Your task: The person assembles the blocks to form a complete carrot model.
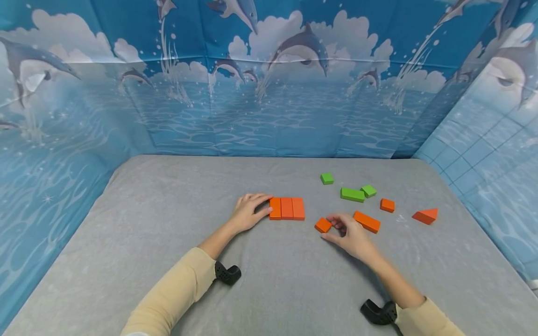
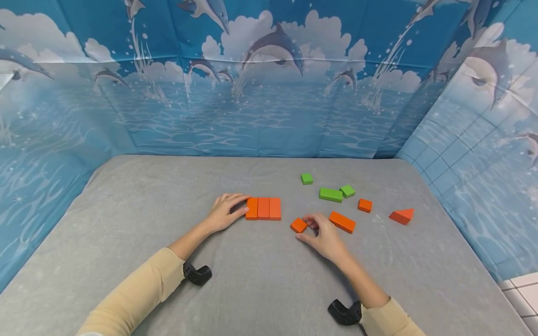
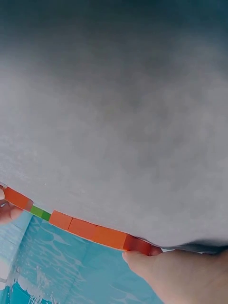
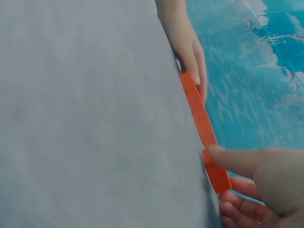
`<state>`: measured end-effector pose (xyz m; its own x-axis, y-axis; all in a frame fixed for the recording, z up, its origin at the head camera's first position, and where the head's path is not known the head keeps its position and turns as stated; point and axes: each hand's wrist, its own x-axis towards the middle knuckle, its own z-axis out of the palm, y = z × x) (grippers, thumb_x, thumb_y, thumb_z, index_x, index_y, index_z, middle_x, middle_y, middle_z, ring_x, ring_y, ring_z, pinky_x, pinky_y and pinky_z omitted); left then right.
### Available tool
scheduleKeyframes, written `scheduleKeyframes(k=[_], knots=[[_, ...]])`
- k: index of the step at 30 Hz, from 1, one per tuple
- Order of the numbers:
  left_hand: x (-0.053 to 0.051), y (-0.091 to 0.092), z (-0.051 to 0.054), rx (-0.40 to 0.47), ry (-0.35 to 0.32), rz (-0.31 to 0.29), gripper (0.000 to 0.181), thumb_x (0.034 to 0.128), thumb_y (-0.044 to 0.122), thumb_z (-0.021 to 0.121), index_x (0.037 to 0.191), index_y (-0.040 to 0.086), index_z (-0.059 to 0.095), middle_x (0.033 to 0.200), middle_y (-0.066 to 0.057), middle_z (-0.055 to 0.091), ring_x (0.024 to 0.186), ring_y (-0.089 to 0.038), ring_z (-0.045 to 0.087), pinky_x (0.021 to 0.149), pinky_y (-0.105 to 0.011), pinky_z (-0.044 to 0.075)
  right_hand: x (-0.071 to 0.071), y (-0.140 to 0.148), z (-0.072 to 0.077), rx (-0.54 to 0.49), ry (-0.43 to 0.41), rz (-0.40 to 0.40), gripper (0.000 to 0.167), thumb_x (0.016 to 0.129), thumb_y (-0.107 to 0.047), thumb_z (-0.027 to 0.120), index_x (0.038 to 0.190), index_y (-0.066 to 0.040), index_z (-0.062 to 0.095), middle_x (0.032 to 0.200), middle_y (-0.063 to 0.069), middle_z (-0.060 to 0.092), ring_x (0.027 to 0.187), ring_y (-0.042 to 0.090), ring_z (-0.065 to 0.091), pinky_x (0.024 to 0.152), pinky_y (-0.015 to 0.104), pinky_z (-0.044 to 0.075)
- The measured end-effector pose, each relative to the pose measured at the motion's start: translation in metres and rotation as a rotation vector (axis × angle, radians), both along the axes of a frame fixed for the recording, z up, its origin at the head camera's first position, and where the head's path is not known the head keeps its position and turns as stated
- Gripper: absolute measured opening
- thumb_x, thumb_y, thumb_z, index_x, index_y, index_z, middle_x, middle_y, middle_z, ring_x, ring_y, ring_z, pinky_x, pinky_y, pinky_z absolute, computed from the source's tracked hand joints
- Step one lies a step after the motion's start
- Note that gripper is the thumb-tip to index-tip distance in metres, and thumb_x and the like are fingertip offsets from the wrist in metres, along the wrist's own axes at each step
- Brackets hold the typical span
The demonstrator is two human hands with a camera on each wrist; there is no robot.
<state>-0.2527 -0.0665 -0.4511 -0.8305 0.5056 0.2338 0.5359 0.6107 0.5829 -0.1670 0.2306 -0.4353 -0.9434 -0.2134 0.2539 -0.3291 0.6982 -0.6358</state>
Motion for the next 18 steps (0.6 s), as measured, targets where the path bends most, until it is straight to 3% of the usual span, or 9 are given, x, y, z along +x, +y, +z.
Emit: scheduleKeyframes(k=[9,18], knots=[[-0.002,0.000,-0.003,-0.003,0.007,0.002,0.044,0.0930,0.034,0.052,0.133,0.016,0.050,0.133,-0.004,0.049,0.119,-0.026,0.039,0.102,-0.048,0.021,0.002,-0.004,-0.005,-0.009,0.072,-0.042,0.033,0.073,-0.010,0.076,0.102,0.000,0.063,0.089,0.006,0.059,0.078,0.019,0.053,0.066,0.026,0.044],[-0.001,0.000,-0.001,-0.008,0.015,0.002,0.044,0.0927,0.033,0.053,0.133,0.015,0.050,0.133,-0.004,0.049,0.119,-0.026,0.039,0.102,-0.048,0.021,-0.003,-0.012,0.007,-0.035,0.016,-0.021,0.034,0.073,-0.008,0.076,0.103,0.002,0.064,0.090,0.009,0.061,0.081,0.022,0.057,0.071,0.033,0.047]])
